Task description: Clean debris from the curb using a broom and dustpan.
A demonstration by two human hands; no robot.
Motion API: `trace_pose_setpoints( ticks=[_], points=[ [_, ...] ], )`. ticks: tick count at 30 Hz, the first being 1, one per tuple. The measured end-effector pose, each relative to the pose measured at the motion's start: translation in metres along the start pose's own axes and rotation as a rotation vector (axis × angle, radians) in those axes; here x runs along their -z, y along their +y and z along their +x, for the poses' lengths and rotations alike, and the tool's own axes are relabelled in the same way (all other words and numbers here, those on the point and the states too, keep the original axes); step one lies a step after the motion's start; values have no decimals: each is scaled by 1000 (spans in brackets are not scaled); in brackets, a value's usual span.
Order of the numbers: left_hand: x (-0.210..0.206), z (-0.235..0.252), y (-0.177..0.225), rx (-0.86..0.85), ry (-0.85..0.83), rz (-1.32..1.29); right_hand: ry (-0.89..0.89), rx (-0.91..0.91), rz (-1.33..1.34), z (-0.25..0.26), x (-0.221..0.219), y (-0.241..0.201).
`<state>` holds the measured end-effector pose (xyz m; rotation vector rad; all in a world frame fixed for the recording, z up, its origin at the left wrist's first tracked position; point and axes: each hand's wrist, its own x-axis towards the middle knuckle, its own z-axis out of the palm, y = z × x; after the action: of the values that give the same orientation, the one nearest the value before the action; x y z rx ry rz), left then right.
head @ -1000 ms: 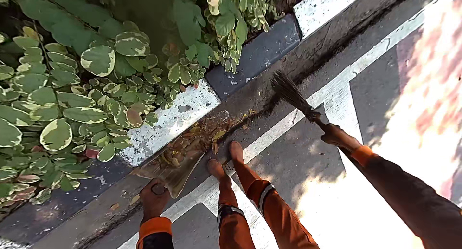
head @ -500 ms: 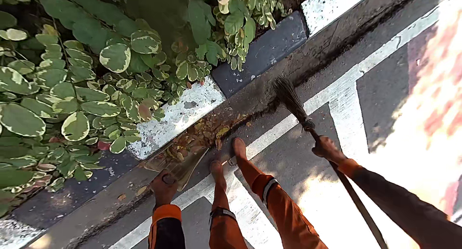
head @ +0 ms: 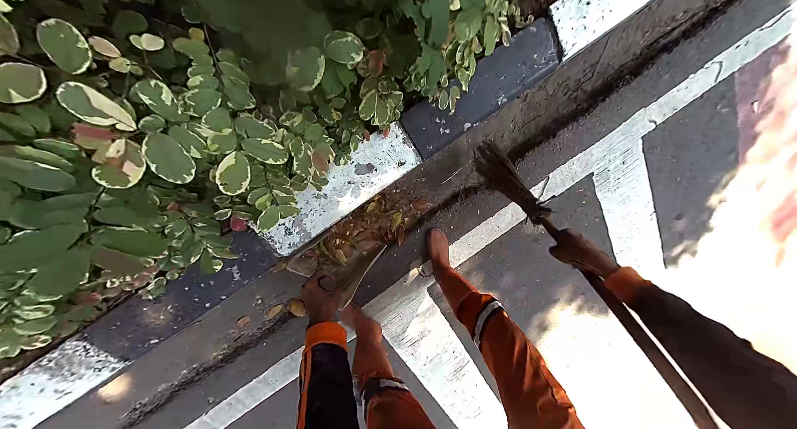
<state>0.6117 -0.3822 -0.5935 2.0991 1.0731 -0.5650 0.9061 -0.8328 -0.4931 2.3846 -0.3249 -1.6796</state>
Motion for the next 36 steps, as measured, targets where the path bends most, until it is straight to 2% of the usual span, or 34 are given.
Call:
trace_pose_setpoints(
  ticks=[2,4,6,8,9,11,14,15,17,18,20,22,24,26,29,30,32,34,36],
  points=[
    [6,-3,-5,34,9,-37,35,55,-15,38,-45,-53],
    [12,-2,-16,17,55,-101,-51,176,-26,32,-109,-121],
    [19,-4,-46,-50,96,-181,-168,268,-71,-21,-170,-181],
    [27,-18,-89,-147,124,-255,-279,349,-112,-83,-206,-199],
    [35,-19,-106,-200,142,-283,-325,383,-122,-105,-208,-201],
    [53,-31,-136,-237,145,-286,-384,417,-66,-139,-207,-175],
    [78,-45,-167,-124,94,-181,-471,261,67,-176,-193,-120],
    [84,-48,-175,-97,86,-144,-434,203,89,-179,-185,-104],
    [92,-46,-184,-83,87,-105,-225,108,113,-158,-174,-90],
    [94,-46,-185,-78,81,-102,-113,82,110,-139,-173,-96],
    [90,-46,-183,-56,67,-87,-29,74,109,-93,-192,-127],
    [83,-42,-176,-49,85,-70,-62,167,96,-60,-226,-166],
    [77,-34,-173,-71,123,-78,-205,265,-10,-74,-227,-193],
    [75,-44,-179,-93,120,-97,-378,269,-7,-119,-210,-161],
    [75,-37,-177,-124,139,-119,-508,101,249,-163,-170,-68],
    [74,-37,-175,-108,129,-110,-467,31,307,-170,-160,-37],
    [72,-37,-175,-81,113,-69,-268,-76,295,-161,-154,10],
    [67,-34,-174,-108,137,-64,-111,-158,224,-129,-161,18],
    [63,-38,-173,-118,138,-63,-129,-183,274,-93,-189,7]
  ],
)
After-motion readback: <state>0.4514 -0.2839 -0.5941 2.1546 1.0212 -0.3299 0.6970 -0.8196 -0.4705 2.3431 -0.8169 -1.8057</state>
